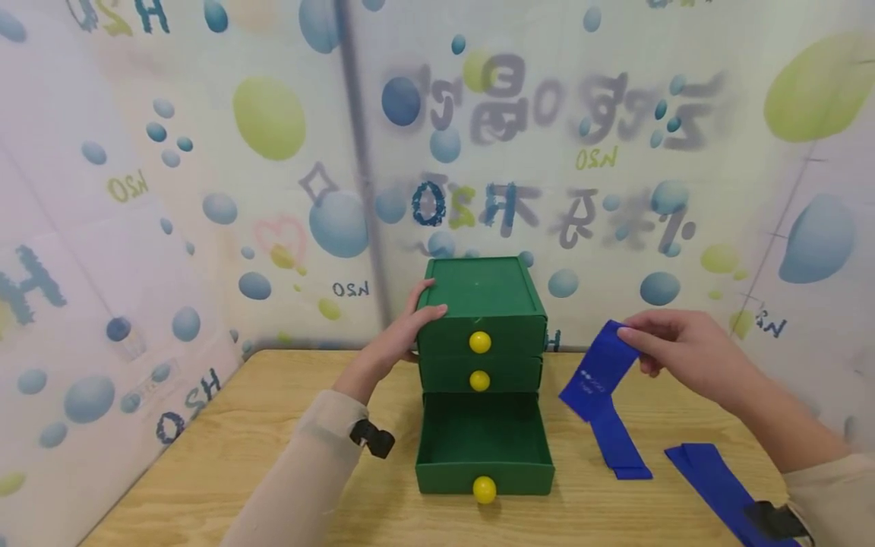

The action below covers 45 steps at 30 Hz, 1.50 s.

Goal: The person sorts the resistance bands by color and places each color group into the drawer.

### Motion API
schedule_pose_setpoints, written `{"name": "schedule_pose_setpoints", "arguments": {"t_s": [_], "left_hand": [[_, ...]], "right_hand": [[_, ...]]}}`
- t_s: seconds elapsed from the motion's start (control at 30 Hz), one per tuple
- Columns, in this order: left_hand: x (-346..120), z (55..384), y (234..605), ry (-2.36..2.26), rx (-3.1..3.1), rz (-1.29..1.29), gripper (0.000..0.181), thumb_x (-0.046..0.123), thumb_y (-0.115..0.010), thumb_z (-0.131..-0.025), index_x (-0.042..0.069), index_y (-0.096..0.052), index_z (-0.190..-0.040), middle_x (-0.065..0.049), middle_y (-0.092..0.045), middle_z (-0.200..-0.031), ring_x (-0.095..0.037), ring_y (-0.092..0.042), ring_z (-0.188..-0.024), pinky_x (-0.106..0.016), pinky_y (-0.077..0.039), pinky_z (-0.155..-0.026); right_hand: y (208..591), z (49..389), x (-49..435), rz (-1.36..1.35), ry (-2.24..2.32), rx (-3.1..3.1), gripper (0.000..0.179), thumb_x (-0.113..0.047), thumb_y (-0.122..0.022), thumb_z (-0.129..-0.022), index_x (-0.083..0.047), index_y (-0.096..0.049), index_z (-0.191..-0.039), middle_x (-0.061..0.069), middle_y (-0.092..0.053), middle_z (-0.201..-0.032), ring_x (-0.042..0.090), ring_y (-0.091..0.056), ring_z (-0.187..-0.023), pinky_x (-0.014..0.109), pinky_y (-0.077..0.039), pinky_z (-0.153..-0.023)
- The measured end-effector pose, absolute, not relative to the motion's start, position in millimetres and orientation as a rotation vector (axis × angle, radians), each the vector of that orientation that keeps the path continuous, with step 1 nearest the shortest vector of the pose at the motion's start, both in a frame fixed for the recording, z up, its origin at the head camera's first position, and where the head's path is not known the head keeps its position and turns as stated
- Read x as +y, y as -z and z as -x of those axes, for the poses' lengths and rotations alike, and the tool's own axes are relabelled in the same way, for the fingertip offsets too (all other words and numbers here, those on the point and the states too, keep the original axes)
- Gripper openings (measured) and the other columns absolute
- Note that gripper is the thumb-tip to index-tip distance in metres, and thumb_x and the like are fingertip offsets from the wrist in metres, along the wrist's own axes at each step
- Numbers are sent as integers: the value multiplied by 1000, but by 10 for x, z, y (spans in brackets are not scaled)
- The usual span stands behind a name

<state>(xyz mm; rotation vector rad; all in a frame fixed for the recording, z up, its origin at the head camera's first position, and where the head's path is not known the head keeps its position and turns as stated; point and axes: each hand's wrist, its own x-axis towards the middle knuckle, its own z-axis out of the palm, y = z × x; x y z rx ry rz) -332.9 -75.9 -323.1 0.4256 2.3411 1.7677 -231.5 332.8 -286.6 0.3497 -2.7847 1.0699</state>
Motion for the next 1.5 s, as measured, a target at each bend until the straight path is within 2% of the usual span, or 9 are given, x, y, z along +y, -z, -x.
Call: {"name": "schedule_pose_setpoints", "arguments": {"t_s": [0.2,0.37,0.5,0.7,1.03,1.27,1.5], "left_hand": [[-762,3338,3252,-1767,2345,-419,79,67,-59,-98,60,-12,-162,-1,-3,-181,-49,-33,-156,-81,-43,-108],[-759,3332,3248,-1771,2342,-429,79,66,-59,-99,59,-12,-163,0,2,-182,-50,-30,-157,-82,-41,-108],[-759,3323,3240,-1775,2338,-427,79,66,-58,-99,59,-11,-163,0,3,-182,-49,-31,-157,-82,-41,-109],[-757,3317,3251,-1770,2343,-420,79,67,-59,-99,59,-12,-162,0,0,-181,-49,-32,-157,-81,-42,-108],[-750,3316,3240,-1771,2352,-416,80,69,-59,-98,58,-13,-162,-2,-7,-181,-46,-33,-157,-80,-41,-111],[-750,3329,3253,-1762,2354,-414,80,69,-59,-97,60,-13,-162,-2,-5,-181,-47,-34,-156,-80,-43,-109],[-750,3333,3249,-1772,2348,-408,80,70,-59,-97,61,-13,-161,0,-4,-181,-46,-33,-157,-80,-42,-110]], "right_hand": [[2827,2155,2692,-510,-1365,-2749,39,-30,-60,-111,1,-67,-133,5,-73,-83,23,-73,-73,33,-65,-70],[2955,2115,2270,-564,-1536,-2708,38,-28,-63,-109,3,-67,-130,12,-76,-87,25,-77,-74,33,-66,-72],[3100,2141,2023,-581,-1624,-2697,36,-27,-65,-108,3,-68,-127,12,-76,-88,27,-77,-75,31,-66,-73],[3280,2167,1753,-619,-1788,-2656,34,-23,-66,-107,5,-69,-125,13,-76,-93,20,-76,-73,31,-66,-71],[3499,2192,1633,-607,-1917,-2693,34,-23,-68,-106,6,-70,-124,7,-71,-84,21,-77,-74,34,-67,-71],[3775,2323,1750,-423,-1752,-2810,25,-18,-67,-106,2,-73,-118,10,-70,-90,19,-76,-73,34,-67,-69],[3829,2371,1776,-316,-1640,-2854,22,-15,-68,-105,2,-73,-118,10,-74,-95,20,-76,-70,37,-66,-67]]}}
